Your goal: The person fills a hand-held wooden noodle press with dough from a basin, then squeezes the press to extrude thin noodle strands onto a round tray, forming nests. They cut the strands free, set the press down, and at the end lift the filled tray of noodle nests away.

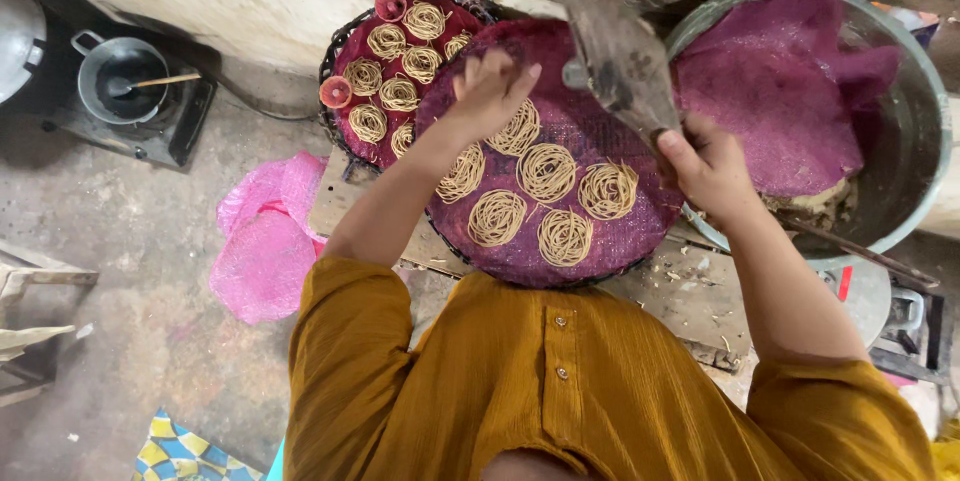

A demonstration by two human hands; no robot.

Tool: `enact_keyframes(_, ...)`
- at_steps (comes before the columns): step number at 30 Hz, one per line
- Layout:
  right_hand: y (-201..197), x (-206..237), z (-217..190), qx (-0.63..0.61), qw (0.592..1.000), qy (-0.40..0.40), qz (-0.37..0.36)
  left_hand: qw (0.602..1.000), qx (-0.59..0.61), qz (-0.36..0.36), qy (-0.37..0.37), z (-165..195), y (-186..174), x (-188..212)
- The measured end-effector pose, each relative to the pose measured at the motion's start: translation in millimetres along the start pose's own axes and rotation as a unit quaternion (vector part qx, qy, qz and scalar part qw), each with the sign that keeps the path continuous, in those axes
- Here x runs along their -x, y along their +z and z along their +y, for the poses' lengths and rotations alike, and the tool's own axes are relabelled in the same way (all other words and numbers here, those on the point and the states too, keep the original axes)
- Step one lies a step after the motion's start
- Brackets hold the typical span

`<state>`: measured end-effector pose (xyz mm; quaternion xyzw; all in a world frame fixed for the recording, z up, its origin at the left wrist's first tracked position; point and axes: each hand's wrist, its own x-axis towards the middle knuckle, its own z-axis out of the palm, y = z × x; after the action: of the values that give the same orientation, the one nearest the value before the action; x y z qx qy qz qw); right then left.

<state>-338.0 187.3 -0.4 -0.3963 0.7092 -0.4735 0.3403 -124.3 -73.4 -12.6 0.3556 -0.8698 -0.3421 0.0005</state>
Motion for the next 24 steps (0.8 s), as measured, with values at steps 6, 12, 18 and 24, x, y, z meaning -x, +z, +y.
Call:
enact_keyframes(6,2.5,24.4,-15.5,-0.149,0.988,-0.019,-0.023,0.951,-0.118,0.049,0.281,62.5,-27.3,-1.2)
enact_keyframes(12,-42.0,28.8,-91.6,0.32,0.902,-0.237,0.169,0.889,-0.107,0.316,0.313,159.8,10.3,4.1)
enact_keyframes(18,-74.4,88.6,-144.0,0.559,0.648,-0.438,0.272,0.946,-0.117,-0.072,0.294,243.7,38.7,34.9)
enact_keyframes(24,-120.1,114.4,-123.2,0.208,0.939,-0.274,0.01,0.887,-0.128,-0.044,0.442,220.6,63.8,70.6)
